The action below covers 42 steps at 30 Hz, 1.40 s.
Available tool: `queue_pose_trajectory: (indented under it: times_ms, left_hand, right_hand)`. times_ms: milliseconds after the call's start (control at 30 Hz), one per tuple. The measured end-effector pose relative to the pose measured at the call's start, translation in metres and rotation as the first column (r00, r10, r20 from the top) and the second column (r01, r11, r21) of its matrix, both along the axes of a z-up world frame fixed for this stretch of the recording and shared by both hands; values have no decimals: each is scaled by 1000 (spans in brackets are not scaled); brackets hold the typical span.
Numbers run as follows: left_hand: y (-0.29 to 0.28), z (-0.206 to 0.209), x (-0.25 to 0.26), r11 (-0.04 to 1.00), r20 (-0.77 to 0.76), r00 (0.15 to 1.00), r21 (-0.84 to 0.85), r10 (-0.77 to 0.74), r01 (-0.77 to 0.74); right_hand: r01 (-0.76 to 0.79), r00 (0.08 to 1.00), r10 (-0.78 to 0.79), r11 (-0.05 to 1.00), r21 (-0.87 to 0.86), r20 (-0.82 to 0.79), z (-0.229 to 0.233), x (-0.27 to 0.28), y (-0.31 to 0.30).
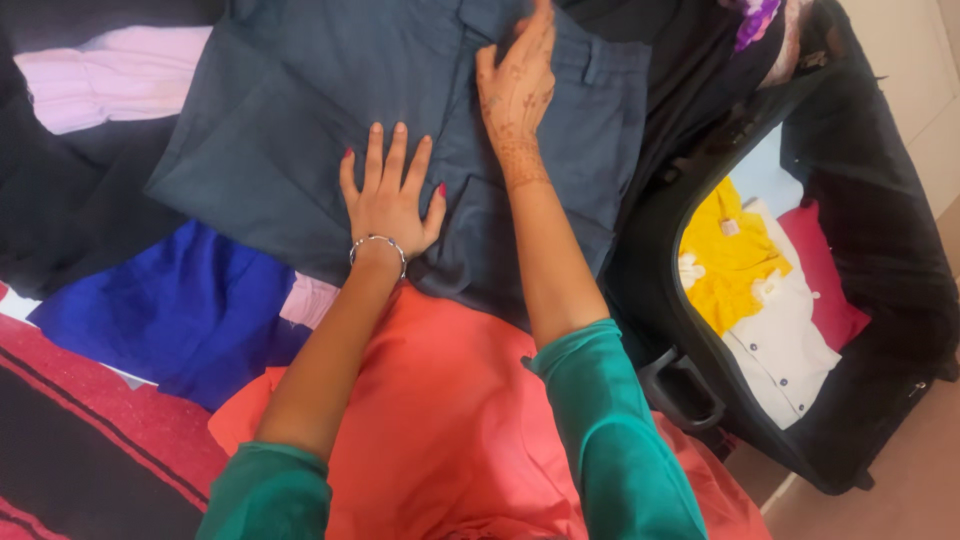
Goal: The person folds a pair of dark grey trousers and a black jacket on a bed. They smooth the fabric, fold the items into compact rectangles, and place them into an open black suitcase.
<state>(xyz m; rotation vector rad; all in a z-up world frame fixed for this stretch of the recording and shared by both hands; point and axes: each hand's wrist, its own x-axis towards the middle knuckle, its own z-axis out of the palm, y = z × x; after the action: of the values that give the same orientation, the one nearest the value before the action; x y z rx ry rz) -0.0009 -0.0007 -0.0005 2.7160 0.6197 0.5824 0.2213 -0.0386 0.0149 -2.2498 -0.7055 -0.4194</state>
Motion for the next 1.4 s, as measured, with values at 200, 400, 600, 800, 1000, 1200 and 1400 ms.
queue_pose_trajectory:
  times_ms: [200,400,600,800,1000,1200,1400]
  left_hand:
    - [0,-2,-1,1000,15,1000,-6,-7,8]
    - [0,-3,-2,1000,32,999,-4,-3,3]
    - [0,-4,-2,1000,24,1000,10,-2,2]
    - [0,-3,-2,1000,33,999,-15,-5,5]
    - [0,-6,-2,1000,33,999,-15,-6,6]
    - [0,-6,-3,1000,37,999,-8,-15,15]
    - [1,-6,-3,1000,43,999,-19,-14,15]
  right_hand:
    - [-340,810,466,867,-364,355,4,-10,-21]
    - [-293,771,516,808,-512,374,29,10,-42]
    - [-286,811,463,848,-447,358,57,-10,-59]
    - [-25,968,100,951,-308,231,56,-83,-93]
    - [-75,852,55,997,-17,-520,53,-106,-94]
    - [-371,908,374,927,-52,191,48,-90,-51]
    - [-342,939,318,907,-247,-133,32,-81,-43]
